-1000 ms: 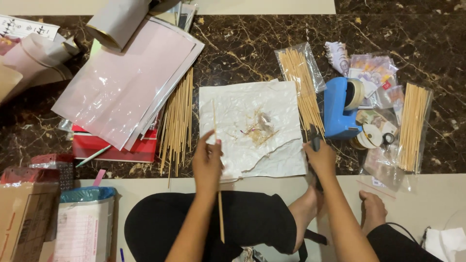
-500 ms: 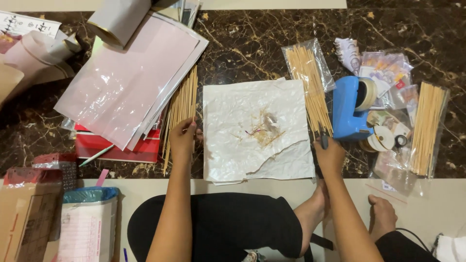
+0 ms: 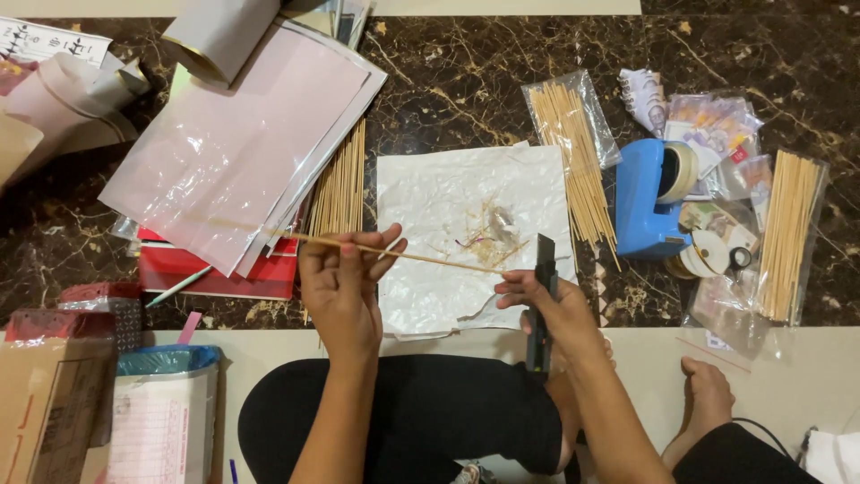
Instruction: Sharpening the tip of a bamboo stick using a utility knife by shaving off thin layers of wood.
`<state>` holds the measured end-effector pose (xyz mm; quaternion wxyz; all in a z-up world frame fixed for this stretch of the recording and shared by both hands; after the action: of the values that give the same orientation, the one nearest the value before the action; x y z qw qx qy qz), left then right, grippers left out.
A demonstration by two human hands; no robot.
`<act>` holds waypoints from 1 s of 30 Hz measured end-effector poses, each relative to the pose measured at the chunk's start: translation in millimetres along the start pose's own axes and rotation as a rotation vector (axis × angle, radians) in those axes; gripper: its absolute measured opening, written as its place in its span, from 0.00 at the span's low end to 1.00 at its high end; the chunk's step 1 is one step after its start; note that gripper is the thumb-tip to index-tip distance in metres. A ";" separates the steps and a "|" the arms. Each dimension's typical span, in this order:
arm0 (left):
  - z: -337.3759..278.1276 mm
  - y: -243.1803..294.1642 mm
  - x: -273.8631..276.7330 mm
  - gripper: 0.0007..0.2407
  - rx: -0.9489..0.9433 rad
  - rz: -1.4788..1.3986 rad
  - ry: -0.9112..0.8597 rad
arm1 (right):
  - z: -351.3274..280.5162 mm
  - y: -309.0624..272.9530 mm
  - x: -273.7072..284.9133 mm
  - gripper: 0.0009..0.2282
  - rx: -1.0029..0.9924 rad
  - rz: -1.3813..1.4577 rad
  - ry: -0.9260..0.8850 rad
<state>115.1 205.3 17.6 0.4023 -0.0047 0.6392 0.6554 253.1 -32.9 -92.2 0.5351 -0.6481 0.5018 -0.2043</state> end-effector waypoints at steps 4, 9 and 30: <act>-13.3 14.2 -5.9 0.05 -0.056 -0.037 -0.068 | -10.3 -17.0 -3.1 0.10 0.043 0.109 0.068; -27.5 28.3 -22.8 0.04 -0.180 0.049 -0.267 | -9.3 -29.4 18.0 0.06 0.098 0.232 0.156; -145.1 -33.3 -76.9 0.08 0.929 -0.121 -0.417 | -44.1 -82.7 1.4 0.08 0.167 0.063 -0.027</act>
<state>111.1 38.4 3.4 0.5180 0.2685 0.7677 0.2650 254.0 -62.1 -3.1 0.6004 -0.5878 0.4957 -0.2198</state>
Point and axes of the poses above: each hand's wrist, its own z-axis towards the middle knuckle, its own x-axis out of the back of the hand, y = z × x, the point moved 8 cm from there along z, towards the middle knuckle
